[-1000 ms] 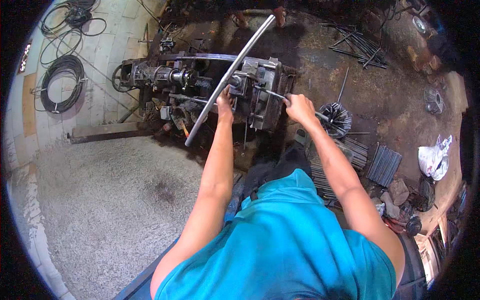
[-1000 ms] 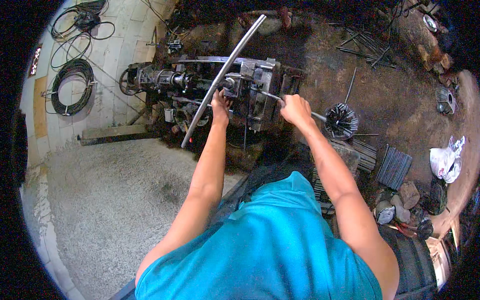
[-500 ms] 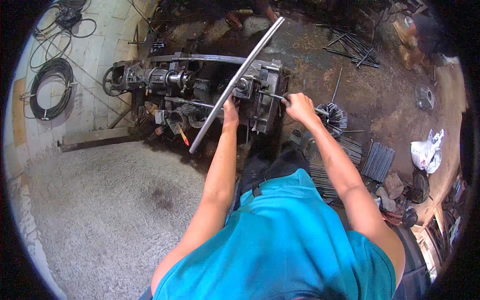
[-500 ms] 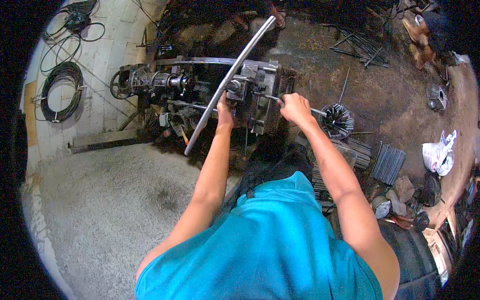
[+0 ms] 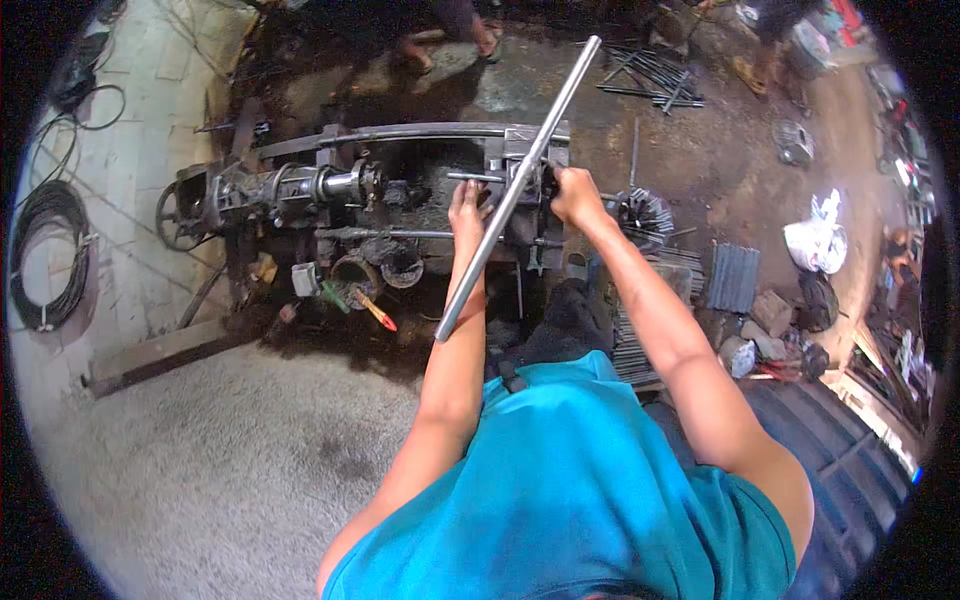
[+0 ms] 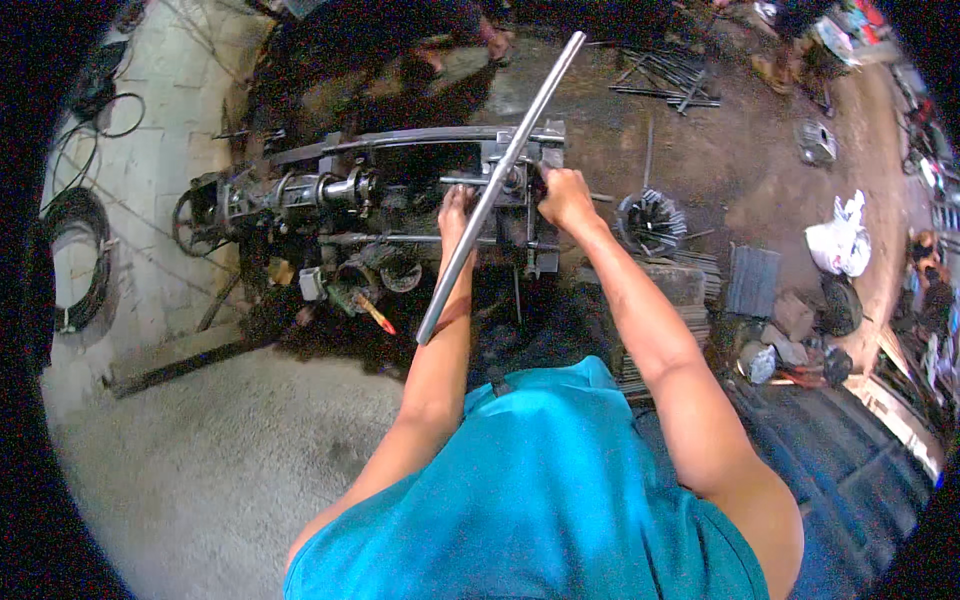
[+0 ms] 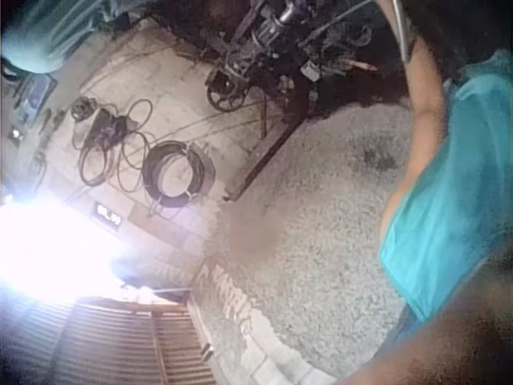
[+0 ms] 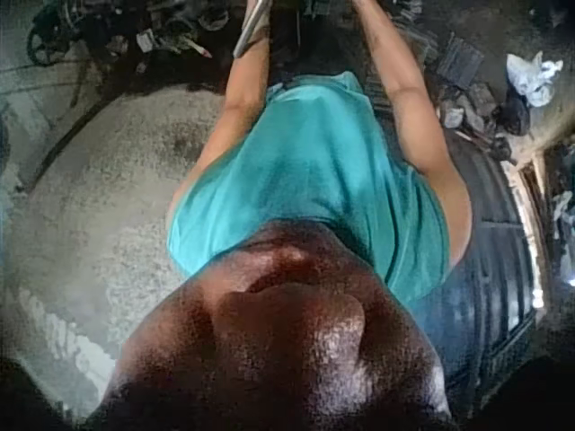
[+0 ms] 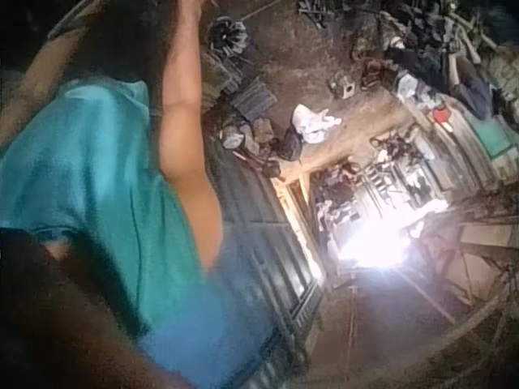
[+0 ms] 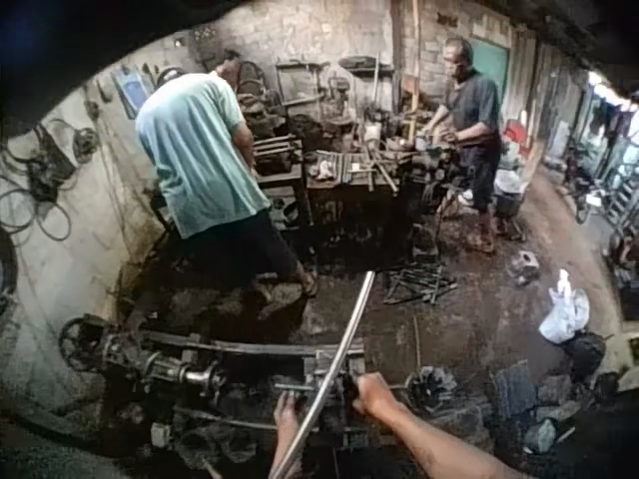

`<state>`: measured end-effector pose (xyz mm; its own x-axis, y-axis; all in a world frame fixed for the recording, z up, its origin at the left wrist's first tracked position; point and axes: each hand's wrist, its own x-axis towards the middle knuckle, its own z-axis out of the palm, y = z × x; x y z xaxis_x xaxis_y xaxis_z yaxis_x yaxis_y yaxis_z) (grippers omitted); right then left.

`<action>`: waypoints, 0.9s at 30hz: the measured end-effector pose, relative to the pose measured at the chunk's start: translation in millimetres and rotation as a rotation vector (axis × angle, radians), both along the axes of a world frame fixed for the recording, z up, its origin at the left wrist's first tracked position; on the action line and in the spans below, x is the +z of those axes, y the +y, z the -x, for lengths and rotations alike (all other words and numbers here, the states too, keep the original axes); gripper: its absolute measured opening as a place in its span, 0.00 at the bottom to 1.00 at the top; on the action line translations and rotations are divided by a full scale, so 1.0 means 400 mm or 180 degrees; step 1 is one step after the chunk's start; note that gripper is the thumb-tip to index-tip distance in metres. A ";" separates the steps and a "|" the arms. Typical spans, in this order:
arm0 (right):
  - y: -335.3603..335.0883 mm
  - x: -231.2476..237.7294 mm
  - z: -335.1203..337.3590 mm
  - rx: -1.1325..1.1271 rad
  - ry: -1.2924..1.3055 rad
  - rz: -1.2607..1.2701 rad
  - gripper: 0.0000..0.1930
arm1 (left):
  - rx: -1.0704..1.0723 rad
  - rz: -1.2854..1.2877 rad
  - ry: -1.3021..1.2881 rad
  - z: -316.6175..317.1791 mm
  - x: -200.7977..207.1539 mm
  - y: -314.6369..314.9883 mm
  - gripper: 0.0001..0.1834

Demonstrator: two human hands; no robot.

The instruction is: The person operates a manual lathe to shape or measure a metal rod, using calipers and a brush.

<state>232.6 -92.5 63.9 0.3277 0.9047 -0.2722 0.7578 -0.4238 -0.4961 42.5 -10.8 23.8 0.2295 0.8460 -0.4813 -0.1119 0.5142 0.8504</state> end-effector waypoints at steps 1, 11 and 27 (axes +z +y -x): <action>-0.006 0.001 0.005 -0.0044 -0.0084 0.0045 0.22 | 0.0001 0.0072 -0.0138 -0.004 -0.003 0.007 0.21; -0.172 0.097 -0.024 -0.1799 0.0131 -0.1098 0.08 | 0.0224 0.0559 -0.0920 -0.021 -0.074 0.065 0.09; -0.001 0.331 -0.070 -0.0868 -0.0658 -0.1577 0.11 | 0.0214 0.0765 -0.0860 0.027 -0.041 0.078 0.11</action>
